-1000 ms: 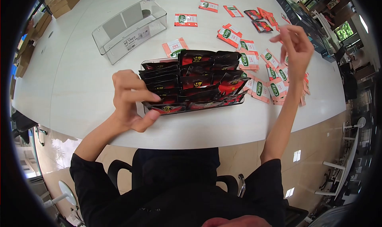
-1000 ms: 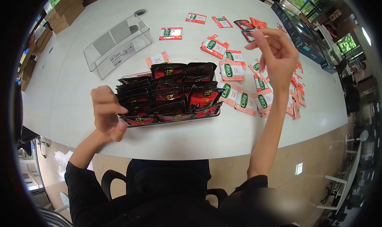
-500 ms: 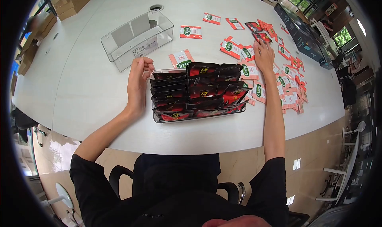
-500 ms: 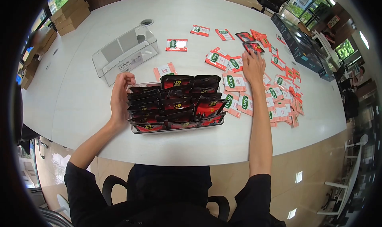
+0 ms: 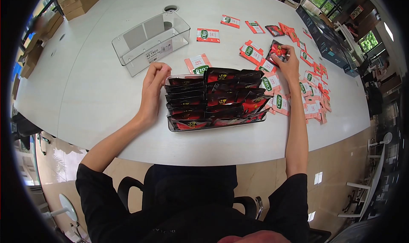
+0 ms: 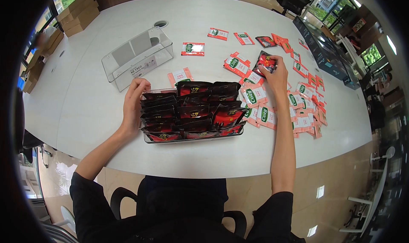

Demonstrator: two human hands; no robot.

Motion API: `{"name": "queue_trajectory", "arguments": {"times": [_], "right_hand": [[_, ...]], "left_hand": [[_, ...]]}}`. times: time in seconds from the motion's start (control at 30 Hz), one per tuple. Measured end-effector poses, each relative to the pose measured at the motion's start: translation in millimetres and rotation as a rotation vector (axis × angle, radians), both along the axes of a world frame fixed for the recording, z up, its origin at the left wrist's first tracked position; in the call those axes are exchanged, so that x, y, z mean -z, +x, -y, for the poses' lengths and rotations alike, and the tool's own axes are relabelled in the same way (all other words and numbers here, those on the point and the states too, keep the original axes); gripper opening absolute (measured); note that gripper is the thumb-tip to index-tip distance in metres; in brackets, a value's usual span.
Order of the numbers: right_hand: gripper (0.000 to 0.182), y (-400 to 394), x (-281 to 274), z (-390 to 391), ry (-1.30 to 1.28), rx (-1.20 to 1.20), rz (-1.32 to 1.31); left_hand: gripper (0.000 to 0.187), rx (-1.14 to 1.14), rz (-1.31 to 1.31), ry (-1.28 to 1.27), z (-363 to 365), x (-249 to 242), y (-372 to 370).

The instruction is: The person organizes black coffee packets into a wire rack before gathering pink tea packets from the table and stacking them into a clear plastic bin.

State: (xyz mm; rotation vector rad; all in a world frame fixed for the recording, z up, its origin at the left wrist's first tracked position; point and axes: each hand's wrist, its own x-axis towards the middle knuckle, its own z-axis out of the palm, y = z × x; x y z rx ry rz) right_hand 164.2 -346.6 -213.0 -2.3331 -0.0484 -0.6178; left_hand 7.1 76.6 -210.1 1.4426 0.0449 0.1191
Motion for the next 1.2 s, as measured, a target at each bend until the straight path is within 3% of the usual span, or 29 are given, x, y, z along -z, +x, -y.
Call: {"name": "queue_trajectory", "arguments": {"times": [0.1,0.17,0.3,0.33,0.43,0.5,0.57,0.63,0.7,0.77,0.83,0.9,1.0,1.03,1.1,1.2], "right_hand": [[0.049,-19,-32,-29,-0.084,-0.086,0.078],[0.044,-30,-51,-49,0.162,-0.181,0.186],[0.057,-52,-71,-81,0.442,-0.418,0.298],[0.066,-65,-81,-88,0.405,-0.414,0.258],[0.066,-95,-90,-94,0.499,-0.579,0.327],[0.054,-118,-81,-76,0.591,-0.582,0.236],[0.044,-142,-68,-59,0.648,-0.912,0.252],[0.038,-157,-58,-62,0.587,-0.981,0.357],[0.033,-170,-51,-69,0.525,-0.868,0.387],[0.033,-178,-50,-72,0.233,-0.632,0.392],[0.034,-180,-50,-76,0.193,-0.572,0.435],[0.035,-179,-49,-76,0.080,-0.550,0.545],[0.035,-176,-52,-74,0.010,-0.554,0.595],[0.035,-178,-52,-76,0.009,-0.558,0.595],[0.033,-184,-51,-83,0.295,-0.538,0.423],[0.030,-190,-64,-88,0.177,-0.450,0.423]], "left_hand": [[0.025,0.089,0.001,-0.039,2,-4,-2],[0.026,0.109,0.004,-0.049,0,-5,-2],[0.028,0.138,0.068,-0.012,1,-10,-4],[0.028,0.140,0.067,-0.012,1,-10,-4],[0.030,0.145,0.083,0.011,2,-10,-5],[0.030,0.146,0.087,-0.012,3,-11,-6],[0.030,0.121,0.113,0.005,1,-10,-6],[0.030,0.102,0.138,0.023,1,-10,-6],[0.028,0.020,0.252,0.137,3,-14,-8],[0.026,-0.001,0.356,0.157,0,-19,-11],[0.024,-0.028,0.465,0.177,-1,-28,-15],[0.016,-0.084,0.829,0.583,-3,-45,-22],[0.026,0.049,0.992,0.966,27,-87,-37],[0.030,0.060,1.018,0.988,45,-96,-38],[0.038,0.095,1.055,1.048,76,-105,-35],[0.029,0.161,1.107,1.031,102,-108,-20]]}}
